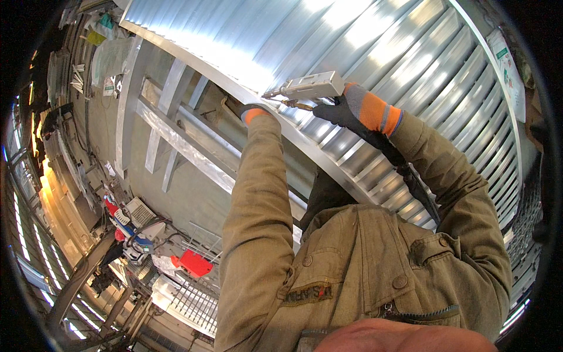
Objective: The person welds seams on a large rectangular metal frame using a handheld welding torch. They repeatedly reposition the frame and apply short weld beads along the edges, producing bright sparks and smoke throughout the clip.
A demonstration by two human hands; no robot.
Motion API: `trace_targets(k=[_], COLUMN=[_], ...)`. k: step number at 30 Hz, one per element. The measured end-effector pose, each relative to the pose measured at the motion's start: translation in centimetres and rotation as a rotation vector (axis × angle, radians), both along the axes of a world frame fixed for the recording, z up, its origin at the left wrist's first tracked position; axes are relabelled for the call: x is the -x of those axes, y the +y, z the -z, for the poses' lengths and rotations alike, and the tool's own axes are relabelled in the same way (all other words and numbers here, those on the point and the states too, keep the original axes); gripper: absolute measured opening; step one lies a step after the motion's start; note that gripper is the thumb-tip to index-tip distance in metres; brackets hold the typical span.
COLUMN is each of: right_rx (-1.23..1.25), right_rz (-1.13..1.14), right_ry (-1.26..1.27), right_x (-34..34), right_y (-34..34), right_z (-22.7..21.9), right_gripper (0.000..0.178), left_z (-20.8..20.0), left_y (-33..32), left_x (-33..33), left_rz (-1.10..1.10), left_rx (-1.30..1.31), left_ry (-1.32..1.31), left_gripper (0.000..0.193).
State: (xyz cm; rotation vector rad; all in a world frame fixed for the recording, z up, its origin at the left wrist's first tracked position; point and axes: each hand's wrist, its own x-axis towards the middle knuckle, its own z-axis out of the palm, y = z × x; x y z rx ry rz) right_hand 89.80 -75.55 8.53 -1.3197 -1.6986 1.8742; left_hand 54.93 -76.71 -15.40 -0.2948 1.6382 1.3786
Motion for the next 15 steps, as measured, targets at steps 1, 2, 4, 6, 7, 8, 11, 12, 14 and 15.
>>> trace_targets(k=[1, 2, 4, 6, 7, 8, 11, 12, 14, 15], right_rx=[-0.004, -0.008, 0.012, 0.069, 0.020, -0.023, -0.199, -0.266, -0.291, -0.333], right_rz=[0.007, 0.013, 0.003, -0.027, -0.051, -0.071, -0.053, -0.035, -0.033, -0.019], right_ry=[0.013, 0.026, 0.018, -0.030, -0.049, -0.074, -0.062, -0.043, 0.021, 0.095], right_x=[0.0, 0.1, 0.2, 0.2, 0.3, 0.4, 0.7, 0.7, 0.3, 0.3], right_y=[-0.1, -0.1, -0.1, 0.0, 0.0, 0.0, -0.4, -0.5, -0.8, -0.8], right_z=[-0.2, -0.3, -0.3, 0.1, 0.4, 0.8, 2.0, 2.5, 3.2, 3.5], right_gripper=[0.060, 0.060, 0.060, 0.060, 0.060, 0.060, 0.059, 0.058, 0.057, 0.057], left_z=[-0.5, -0.9, -1.9, -3.2, -3.8, -4.4, -5.7, -5.9, -5.7, -5.4], left_y=[0.1, 0.2, 0.4, 0.5, 0.5, 0.4, 0.5, 0.6, 0.8, 0.9], left_x=[-0.1, -0.2, -0.7, -1.7, -2.6, -3.3, -4.1, -4.1, -3.7, -3.5], left_rz=[0.014, 0.028, 0.065, 0.066, 0.049, 0.053, 0.032, 0.030, 0.010, 0.045], left_rx=[0.007, 0.015, 0.066, 0.138, 0.184, 0.204, 0.164, 0.141, 0.117, 0.102], left_ry=[-0.002, -0.005, 0.052, 0.089, 0.098, 0.122, 0.059, 0.044, 0.014, 0.017], left_gripper=[0.041, 0.040, 0.039, 0.039, 0.040, 0.041, 0.043, 0.044, 0.045, 0.046])
